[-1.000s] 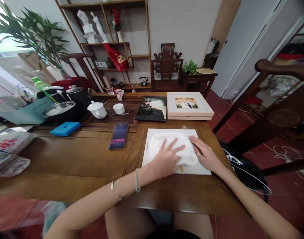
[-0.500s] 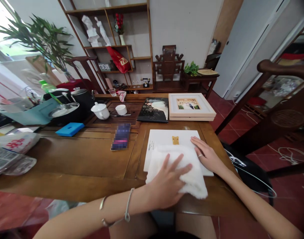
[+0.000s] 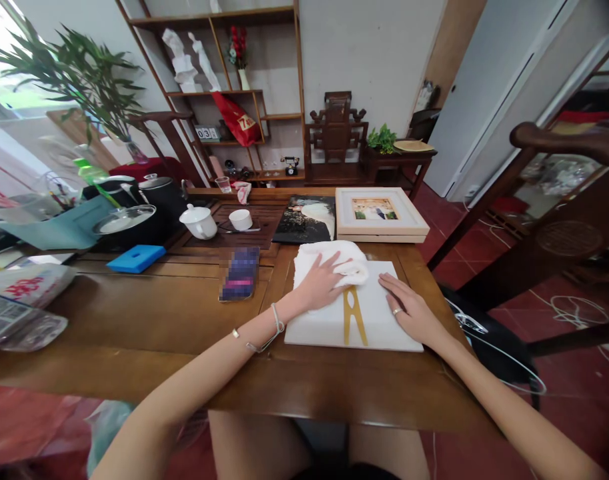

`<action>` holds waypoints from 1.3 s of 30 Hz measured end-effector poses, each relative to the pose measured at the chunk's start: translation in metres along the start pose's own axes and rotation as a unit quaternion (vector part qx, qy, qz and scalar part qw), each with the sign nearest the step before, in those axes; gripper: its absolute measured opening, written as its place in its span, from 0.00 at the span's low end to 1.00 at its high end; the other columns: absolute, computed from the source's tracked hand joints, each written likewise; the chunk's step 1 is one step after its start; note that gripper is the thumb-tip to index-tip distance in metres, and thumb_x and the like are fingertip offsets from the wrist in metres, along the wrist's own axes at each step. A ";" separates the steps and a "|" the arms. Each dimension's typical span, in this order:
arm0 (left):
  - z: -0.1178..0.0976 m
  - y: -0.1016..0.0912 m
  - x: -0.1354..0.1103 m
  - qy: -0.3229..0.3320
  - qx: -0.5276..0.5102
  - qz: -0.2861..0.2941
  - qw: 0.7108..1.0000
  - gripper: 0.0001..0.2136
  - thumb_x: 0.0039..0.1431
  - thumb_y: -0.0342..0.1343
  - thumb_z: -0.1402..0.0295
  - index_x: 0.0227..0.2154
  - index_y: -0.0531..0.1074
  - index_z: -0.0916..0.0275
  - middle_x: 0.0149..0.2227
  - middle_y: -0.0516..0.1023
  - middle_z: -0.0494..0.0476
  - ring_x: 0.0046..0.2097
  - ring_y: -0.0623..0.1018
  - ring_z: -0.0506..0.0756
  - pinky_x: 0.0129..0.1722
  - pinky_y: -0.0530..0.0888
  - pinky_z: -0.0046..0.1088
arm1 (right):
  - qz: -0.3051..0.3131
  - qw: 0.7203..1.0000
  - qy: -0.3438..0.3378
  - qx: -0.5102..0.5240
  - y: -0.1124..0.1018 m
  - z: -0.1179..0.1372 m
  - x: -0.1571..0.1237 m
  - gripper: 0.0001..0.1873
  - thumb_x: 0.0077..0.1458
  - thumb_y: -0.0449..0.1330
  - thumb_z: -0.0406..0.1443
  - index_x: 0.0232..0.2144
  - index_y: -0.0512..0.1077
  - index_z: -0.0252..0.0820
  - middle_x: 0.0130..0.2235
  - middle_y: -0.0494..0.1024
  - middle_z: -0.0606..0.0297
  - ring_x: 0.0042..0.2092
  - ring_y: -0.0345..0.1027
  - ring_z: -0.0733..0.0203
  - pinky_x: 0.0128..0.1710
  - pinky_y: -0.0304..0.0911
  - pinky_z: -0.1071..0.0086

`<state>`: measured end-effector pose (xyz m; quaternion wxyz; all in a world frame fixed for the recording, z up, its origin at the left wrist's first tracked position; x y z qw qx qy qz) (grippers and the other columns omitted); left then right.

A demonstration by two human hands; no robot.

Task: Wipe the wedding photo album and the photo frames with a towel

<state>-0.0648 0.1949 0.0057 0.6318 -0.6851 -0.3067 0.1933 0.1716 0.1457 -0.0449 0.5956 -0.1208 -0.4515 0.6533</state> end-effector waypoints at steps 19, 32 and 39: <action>0.003 -0.001 -0.044 0.017 -0.019 0.008 1.000 0.18 0.69 0.48 0.64 0.58 0.70 0.56 0.71 0.46 0.60 0.71 0.47 0.63 0.66 0.50 0.55 | -0.007 1.000 -0.008 0.007 0.001 -0.003 -0.001 0.22 0.64 0.49 0.38 0.58 0.69 0.43 0.61 0.70 0.55 0.65 0.61 0.50 0.66 0.55 0.45; -0.048 -0.007 -0.110 0.027 -0.009 0.012 1.000 0.13 0.66 0.51 0.66 0.47 0.78 0.49 0.70 0.51 0.44 0.71 0.44 0.65 0.67 0.47 0.59 | -0.015 1.000 -0.001 0.016 0.003 -0.004 -0.001 0.22 0.64 0.49 0.38 0.57 0.70 0.45 0.61 0.71 0.57 0.64 0.61 0.49 0.66 0.55 0.45; -0.052 -0.014 -0.118 0.038 -0.025 0.037 0.998 0.15 0.65 0.52 0.68 0.51 0.75 0.47 0.70 0.50 0.45 0.71 0.46 0.64 0.67 0.49 0.57 | -0.012 1.000 -0.005 0.009 0.003 -0.003 -0.001 0.22 0.64 0.48 0.38 0.57 0.70 0.43 0.61 0.71 0.55 0.64 0.61 0.49 0.66 0.55 0.45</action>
Point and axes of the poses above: each hand's wrist, its own x-axis towards the middle knuckle, its own y-axis out of the palm, z = x × y, the point moved 2 cm from there along x, towards the middle knuckle
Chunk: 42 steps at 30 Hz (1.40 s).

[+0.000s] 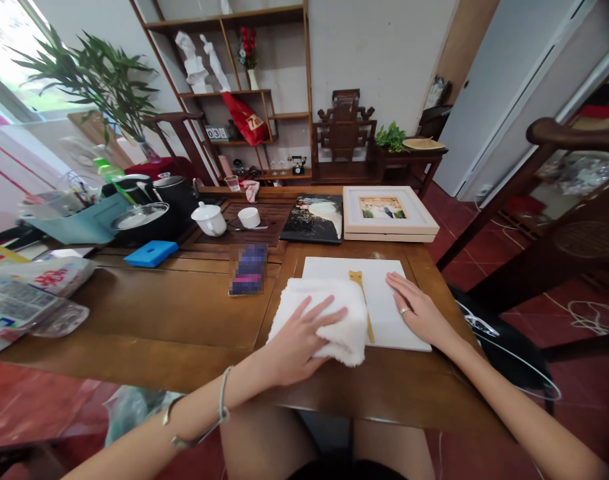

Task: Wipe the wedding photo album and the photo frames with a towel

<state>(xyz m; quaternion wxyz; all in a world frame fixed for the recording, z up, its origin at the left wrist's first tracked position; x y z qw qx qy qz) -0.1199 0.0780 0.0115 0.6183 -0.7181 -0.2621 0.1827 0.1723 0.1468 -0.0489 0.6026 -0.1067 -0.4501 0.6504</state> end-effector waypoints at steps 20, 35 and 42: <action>0.020 0.003 0.002 -0.045 0.037 -0.002 0.998 0.12 0.67 0.50 0.67 0.44 0.79 0.55 0.71 0.49 0.50 0.71 0.44 0.70 0.65 0.49 0.64 | 0.012 1.000 0.002 -0.016 0.000 0.001 0.000 0.23 0.64 0.47 0.38 0.57 0.70 0.39 0.62 0.69 0.51 0.65 0.60 0.49 0.66 0.55 0.46; 0.064 0.003 0.066 -0.065 0.061 -0.008 0.996 0.14 0.68 0.49 0.63 0.50 0.75 0.58 0.70 0.52 0.55 0.71 0.47 0.69 0.63 0.53 0.62 | 0.010 1.000 -0.004 -0.015 -0.002 0.001 0.001 0.23 0.64 0.48 0.37 0.57 0.70 0.40 0.61 0.71 0.52 0.64 0.61 0.48 0.65 0.55 0.44; 0.043 0.010 0.068 -0.042 0.042 -0.015 0.998 0.16 0.68 0.49 0.65 0.56 0.71 0.55 0.71 0.49 0.55 0.71 0.44 0.70 0.63 0.52 0.63 | 0.007 1.000 -0.009 -0.016 -0.001 0.001 0.001 0.23 0.64 0.48 0.38 0.57 0.70 0.39 0.61 0.71 0.51 0.65 0.60 0.49 0.66 0.56 0.46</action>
Point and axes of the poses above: each hand's wrist, its own x-axis towards the middle knuckle, its own y-axis out of the palm, z = x × y, the point moved 2 cm from there along x, towards the middle knuckle
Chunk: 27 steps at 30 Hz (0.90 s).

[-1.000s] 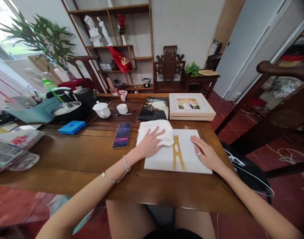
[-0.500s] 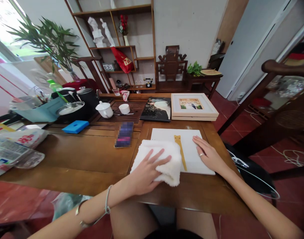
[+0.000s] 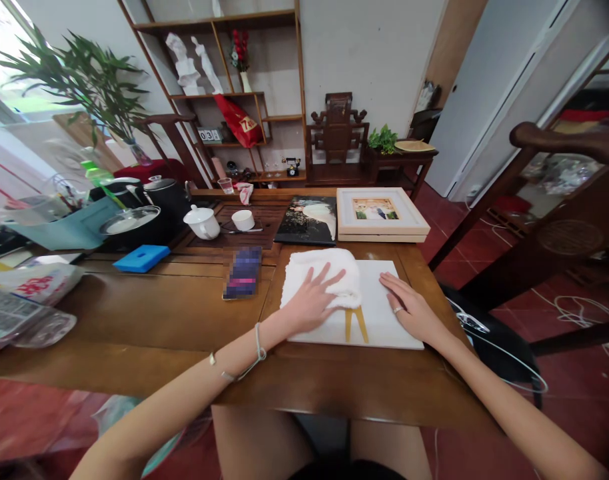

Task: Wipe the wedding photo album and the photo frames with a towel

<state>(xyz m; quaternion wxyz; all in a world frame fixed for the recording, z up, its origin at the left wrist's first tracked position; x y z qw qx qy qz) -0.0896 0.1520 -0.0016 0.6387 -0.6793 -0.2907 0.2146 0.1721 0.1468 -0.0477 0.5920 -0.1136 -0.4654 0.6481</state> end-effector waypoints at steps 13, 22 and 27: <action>-0.028 -0.005 -0.023 0.047 -0.079 0.004 0.996 0.13 0.65 0.53 0.66 0.50 0.76 0.60 0.72 0.41 0.61 0.71 0.42 0.69 0.67 0.52 0.54 | 0.007 1.000 0.000 -0.002 0.000 -0.001 -0.001 0.23 0.65 0.47 0.38 0.58 0.69 0.38 0.62 0.69 0.50 0.65 0.60 0.49 0.66 0.55 0.46; 0.002 -0.002 0.031 -0.033 -0.072 -0.020 0.997 0.18 0.69 0.48 0.61 0.52 0.74 0.65 0.71 0.46 0.68 0.71 0.44 0.68 0.66 0.53 0.51 | 0.005 1.000 0.001 0.013 -0.002 0.001 0.000 0.22 0.65 0.48 0.38 0.58 0.69 0.42 0.61 0.70 0.53 0.65 0.59 0.49 0.66 0.55 0.45; -0.040 0.001 -0.007 -0.002 -0.078 -0.032 0.996 0.13 0.67 0.52 0.62 0.45 0.78 0.62 0.72 0.42 0.65 0.71 0.41 0.72 0.66 0.52 0.55 | -0.005 1.000 0.000 0.021 0.000 -0.001 -0.001 0.22 0.64 0.49 0.38 0.58 0.69 0.45 0.61 0.71 0.56 0.65 0.60 0.49 0.66 0.55 0.45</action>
Point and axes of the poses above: each hand's wrist, its own x-axis towards the middle knuckle, its own y-axis out of the palm, z = x × y, the point moved 2 cm from there along x, towards the middle knuckle
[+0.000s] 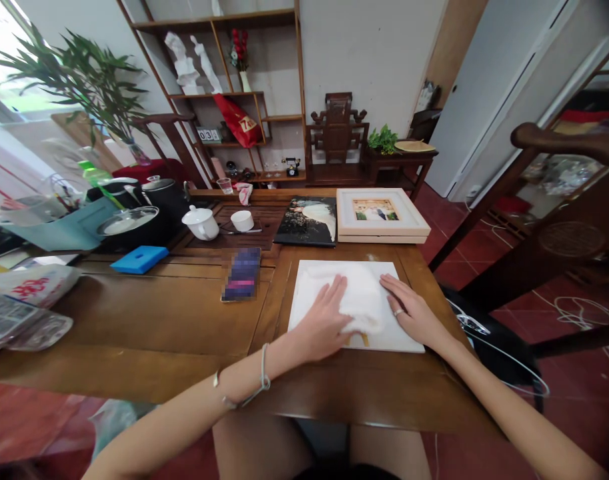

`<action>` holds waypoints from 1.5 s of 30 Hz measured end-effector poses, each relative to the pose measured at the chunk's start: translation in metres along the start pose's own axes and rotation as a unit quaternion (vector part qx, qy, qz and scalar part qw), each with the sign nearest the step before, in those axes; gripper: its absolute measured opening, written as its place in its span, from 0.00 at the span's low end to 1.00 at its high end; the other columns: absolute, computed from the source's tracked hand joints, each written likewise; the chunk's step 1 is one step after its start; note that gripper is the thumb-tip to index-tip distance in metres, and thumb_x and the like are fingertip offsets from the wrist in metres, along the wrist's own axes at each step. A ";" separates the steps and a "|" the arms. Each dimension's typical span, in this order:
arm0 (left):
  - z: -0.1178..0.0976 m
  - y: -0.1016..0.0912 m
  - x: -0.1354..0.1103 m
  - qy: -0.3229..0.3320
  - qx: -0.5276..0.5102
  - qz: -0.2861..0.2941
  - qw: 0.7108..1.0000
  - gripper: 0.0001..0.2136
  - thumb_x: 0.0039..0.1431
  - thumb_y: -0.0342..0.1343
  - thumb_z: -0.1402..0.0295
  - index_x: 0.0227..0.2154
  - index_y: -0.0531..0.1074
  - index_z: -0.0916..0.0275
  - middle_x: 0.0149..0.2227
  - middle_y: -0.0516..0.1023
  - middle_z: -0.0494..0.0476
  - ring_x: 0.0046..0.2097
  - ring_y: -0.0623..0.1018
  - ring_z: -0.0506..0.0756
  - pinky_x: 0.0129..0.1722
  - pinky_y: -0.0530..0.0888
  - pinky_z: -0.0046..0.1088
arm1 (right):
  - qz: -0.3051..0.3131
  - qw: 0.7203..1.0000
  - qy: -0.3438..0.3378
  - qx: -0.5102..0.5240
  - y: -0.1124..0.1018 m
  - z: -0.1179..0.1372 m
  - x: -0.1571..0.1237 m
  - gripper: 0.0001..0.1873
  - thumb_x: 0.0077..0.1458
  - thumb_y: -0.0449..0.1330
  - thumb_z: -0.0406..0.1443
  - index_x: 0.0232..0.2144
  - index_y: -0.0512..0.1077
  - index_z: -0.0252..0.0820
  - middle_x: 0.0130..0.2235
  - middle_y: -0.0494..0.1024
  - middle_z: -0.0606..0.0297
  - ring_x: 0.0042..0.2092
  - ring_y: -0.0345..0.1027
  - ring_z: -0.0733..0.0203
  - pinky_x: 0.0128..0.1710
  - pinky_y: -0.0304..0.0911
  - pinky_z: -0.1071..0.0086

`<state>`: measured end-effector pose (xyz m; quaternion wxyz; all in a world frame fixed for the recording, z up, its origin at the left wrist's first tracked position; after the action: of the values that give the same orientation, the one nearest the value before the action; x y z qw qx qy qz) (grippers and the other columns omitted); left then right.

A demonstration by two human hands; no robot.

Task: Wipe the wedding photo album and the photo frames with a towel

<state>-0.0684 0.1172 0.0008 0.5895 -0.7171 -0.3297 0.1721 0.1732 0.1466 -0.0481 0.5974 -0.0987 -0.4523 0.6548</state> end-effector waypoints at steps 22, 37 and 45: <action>0.005 -0.003 0.063 -0.053 0.114 0.057 0.991 0.14 0.67 0.51 0.63 0.49 0.77 0.59 0.69 0.55 0.56 0.68 0.48 0.82 0.57 0.58 0.72 | 0.015 1.000 0.003 -0.001 -0.003 0.001 0.002 0.24 0.62 0.49 0.36 0.59 0.68 0.44 0.61 0.70 0.55 0.65 0.60 0.47 0.65 0.55 0.45; -0.081 0.023 0.011 -0.047 0.190 -0.009 0.981 0.15 0.61 0.56 0.65 0.47 0.79 0.64 0.69 0.53 0.65 0.66 0.51 0.85 0.55 0.63 0.72 | 0.025 0.999 0.004 0.027 -0.005 -0.002 0.000 0.23 0.63 0.51 0.39 0.60 0.67 0.47 0.63 0.69 0.57 0.65 0.59 0.49 0.65 0.56 0.46; -0.043 0.016 0.050 -0.098 0.203 -0.002 0.974 0.16 0.60 0.54 0.71 0.49 0.78 0.61 0.67 0.58 0.63 0.65 0.56 0.83 0.54 0.66 0.69 | 0.032 0.999 -0.009 0.012 -0.004 -0.001 0.001 0.29 0.58 0.53 0.33 0.62 0.65 0.48 0.63 0.68 0.58 0.66 0.58 0.47 0.65 0.55 0.46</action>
<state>-0.0002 0.1181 0.0034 0.6882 -0.5611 -0.3454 0.3039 0.1765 0.1478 -0.0451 0.5734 -0.0999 -0.4467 0.6795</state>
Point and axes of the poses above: each hand's wrist, its own x-axis towards the middle knuckle, its own y-axis out of the palm, z = x × y, the point moved 2 cm from there along x, towards the middle knuckle
